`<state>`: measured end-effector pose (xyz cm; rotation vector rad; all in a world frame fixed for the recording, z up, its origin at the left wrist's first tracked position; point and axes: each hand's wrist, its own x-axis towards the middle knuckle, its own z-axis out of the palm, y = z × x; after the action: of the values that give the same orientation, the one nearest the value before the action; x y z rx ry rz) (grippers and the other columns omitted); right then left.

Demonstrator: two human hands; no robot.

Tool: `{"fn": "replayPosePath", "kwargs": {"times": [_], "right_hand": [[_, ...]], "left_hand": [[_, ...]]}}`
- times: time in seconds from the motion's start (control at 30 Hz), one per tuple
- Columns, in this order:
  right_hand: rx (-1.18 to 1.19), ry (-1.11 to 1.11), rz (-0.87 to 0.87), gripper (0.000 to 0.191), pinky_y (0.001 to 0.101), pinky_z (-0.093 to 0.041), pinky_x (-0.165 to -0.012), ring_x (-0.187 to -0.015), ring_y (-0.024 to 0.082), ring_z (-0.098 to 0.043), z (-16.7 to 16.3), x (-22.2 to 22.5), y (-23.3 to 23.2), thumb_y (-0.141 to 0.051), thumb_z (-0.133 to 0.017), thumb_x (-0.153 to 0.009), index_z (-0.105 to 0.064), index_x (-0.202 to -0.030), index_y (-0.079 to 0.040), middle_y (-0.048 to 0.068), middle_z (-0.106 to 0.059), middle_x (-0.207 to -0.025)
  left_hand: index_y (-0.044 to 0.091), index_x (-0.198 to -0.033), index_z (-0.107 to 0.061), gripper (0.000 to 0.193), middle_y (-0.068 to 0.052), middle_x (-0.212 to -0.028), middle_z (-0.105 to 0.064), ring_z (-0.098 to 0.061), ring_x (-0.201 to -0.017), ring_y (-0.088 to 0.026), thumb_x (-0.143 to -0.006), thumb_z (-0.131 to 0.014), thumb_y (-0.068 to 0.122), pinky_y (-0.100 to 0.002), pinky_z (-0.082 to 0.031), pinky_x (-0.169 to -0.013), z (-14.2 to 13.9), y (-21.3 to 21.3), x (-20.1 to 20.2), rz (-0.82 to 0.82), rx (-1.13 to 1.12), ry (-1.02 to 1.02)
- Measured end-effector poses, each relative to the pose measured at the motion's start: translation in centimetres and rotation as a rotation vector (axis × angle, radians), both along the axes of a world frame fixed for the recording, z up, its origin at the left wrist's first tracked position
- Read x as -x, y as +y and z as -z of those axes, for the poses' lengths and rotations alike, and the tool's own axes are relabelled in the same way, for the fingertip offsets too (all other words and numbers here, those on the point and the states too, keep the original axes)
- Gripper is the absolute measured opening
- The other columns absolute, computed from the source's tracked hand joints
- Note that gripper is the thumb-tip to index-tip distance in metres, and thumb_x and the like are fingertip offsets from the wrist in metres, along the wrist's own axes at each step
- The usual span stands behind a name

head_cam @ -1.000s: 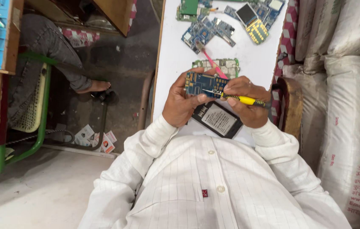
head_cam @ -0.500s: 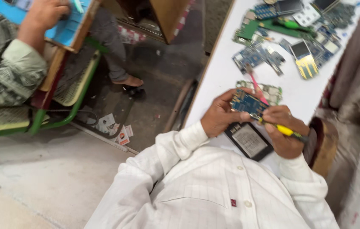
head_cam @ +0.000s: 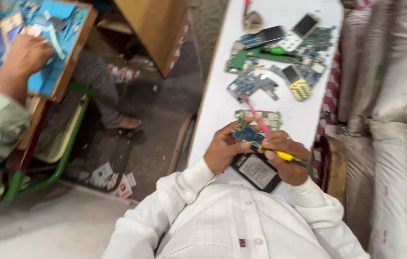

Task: The person holds a blue circuit board and uses a yellow-handled screwdriver to scrape and pry at components and connectors on the board. The person repeatedly repositions the board and continues scraping different areas while other circuit boards and a phone battery lie on the table.

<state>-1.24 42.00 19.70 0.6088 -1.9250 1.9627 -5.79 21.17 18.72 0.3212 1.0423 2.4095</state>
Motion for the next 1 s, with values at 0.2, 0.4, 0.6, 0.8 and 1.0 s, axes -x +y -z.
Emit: {"fn": "replayPosePath", "kwargs": {"times": [0.2, 0.4, 0.6, 0.8, 1.0], "right_hand": [[-0.021, -0.021, -0.006, 0.020, 0.0370, -0.053, -0.095, -0.106, 0.026, -0.065, -0.4, -0.5, 1.1, 0.001, -0.071, -0.090, -0.072, -0.110, 0.002, 0.012, -0.075, -0.096], [0.012, -0.050, 0.007, 0.021, 0.0377, -0.053, -0.096, -0.108, 0.026, -0.065, -0.3, -0.8, 1.3, 0.003, -0.070, -0.091, -0.073, -0.111, 0.002, 0.012, -0.075, -0.099], [-0.038, -0.079, 0.045, 0.021, 0.0371, -0.055, -0.093, -0.106, 0.025, -0.066, -0.6, -0.8, 1.4, 0.001, -0.070, -0.090, -0.073, -0.111, 0.001, 0.010, -0.077, -0.099], [-0.144, -0.009, 0.108, 0.022, 0.0372, -0.051, -0.097, -0.101, 0.024, -0.066, -1.8, -0.8, 1.2, 0.000, -0.071, -0.090, -0.073, -0.112, 0.001, 0.009, -0.076, -0.097], [-0.139, -0.025, 0.219, 0.021, 0.0354, -0.052, -0.092, -0.101, 0.024, -0.065, -2.0, -1.3, 1.1, -0.002, -0.073, -0.093, -0.072, -0.114, 0.001, 0.011, -0.073, -0.104]], "left_hand": [[-0.002, -0.152, -0.045, 0.068, -0.018, -0.136, -0.065, -0.069, -0.112, -0.023, -0.093, -0.076, 0.011, -0.037, -0.059, -0.096, -0.5, 0.8, -0.5, -0.011, 0.040, -0.017], [-0.001, -0.152, -0.044, 0.068, -0.018, -0.134, -0.065, -0.070, -0.114, -0.023, -0.095, -0.076, 0.016, -0.038, -0.059, -0.100, -0.9, 1.2, -1.0, -0.004, 0.042, -0.008], [-0.001, -0.157, -0.042, 0.066, -0.015, -0.125, -0.067, -0.070, -0.106, -0.019, -0.105, -0.063, 0.033, -0.034, -0.059, -0.092, -1.3, 1.2, -1.0, 0.006, 0.130, 0.057], [0.011, -0.164, -0.030, 0.069, -0.008, -0.098, -0.064, -0.065, -0.077, -0.014, -0.109, -0.041, 0.051, -0.033, -0.062, -0.070, -3.2, 1.5, -1.1, 0.036, 0.069, -0.094], [0.010, -0.165, -0.027, 0.067, -0.013, -0.097, -0.065, -0.064, -0.066, -0.017, -0.111, -0.038, 0.049, -0.031, -0.059, -0.059, -3.7, 1.7, -1.1, 0.124, 0.023, -0.180]]}}
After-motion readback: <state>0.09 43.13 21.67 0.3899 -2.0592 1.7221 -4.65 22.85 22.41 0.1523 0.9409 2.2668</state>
